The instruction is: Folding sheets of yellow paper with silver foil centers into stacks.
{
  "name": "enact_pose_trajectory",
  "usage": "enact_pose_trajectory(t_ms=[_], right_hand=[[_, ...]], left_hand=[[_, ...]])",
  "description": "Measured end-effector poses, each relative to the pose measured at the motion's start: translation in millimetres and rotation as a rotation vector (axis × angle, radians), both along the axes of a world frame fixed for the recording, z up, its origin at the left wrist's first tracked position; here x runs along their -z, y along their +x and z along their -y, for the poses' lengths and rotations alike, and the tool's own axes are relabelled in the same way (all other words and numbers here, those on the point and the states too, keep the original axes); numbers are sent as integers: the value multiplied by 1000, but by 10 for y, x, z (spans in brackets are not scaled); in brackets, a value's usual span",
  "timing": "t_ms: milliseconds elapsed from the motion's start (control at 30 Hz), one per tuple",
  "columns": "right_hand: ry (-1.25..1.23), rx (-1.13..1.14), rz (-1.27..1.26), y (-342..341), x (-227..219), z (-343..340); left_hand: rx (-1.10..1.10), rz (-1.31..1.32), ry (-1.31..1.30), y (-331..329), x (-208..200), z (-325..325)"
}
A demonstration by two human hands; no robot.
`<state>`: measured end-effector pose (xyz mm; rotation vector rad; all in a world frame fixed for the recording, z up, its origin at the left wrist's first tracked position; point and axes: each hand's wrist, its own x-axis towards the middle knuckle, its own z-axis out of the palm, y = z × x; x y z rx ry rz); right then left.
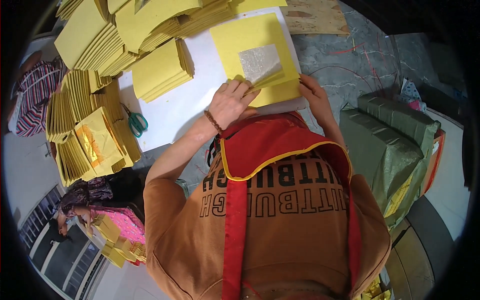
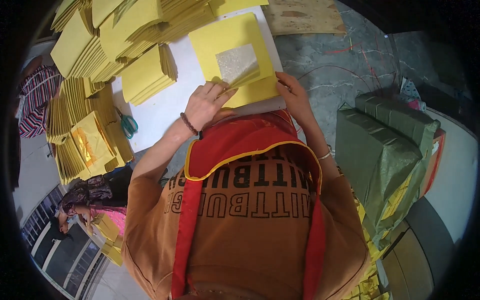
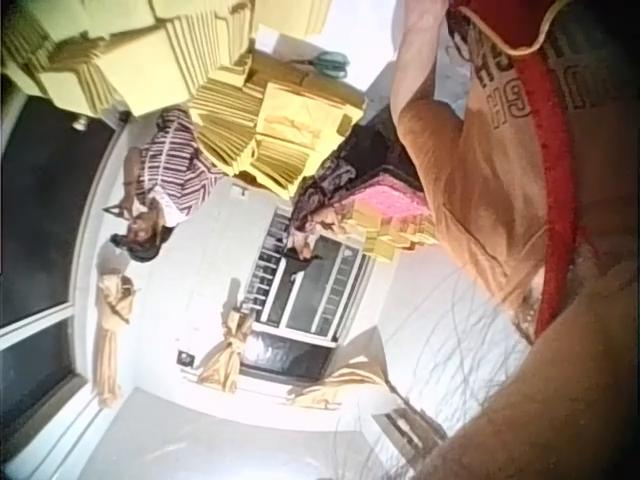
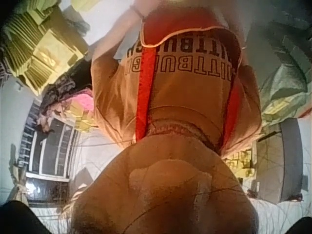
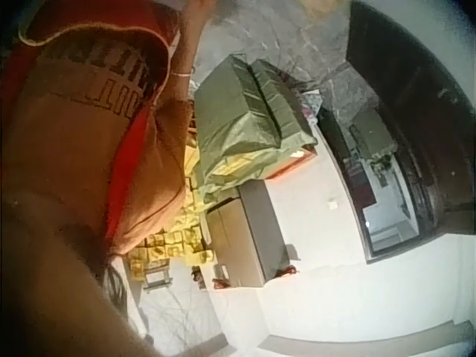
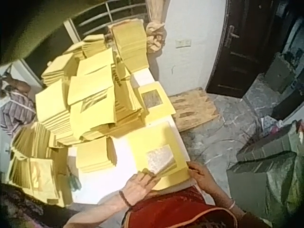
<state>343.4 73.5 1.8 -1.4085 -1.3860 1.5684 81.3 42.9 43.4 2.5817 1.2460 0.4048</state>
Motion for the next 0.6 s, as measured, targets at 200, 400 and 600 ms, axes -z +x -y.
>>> enact_pose_trajectory(t_ms=[200,400,600], right_hand=[[179,-24,134,-40,-155,9],[258,-46,225,-90,-261,5],[131,32,73,-94,-281,-43]], left_hand=[[-16,-13,-32,-31,3,-27],[21,99,-84,-123,-10,-83],[31,294,-64,-206,97,-113]])
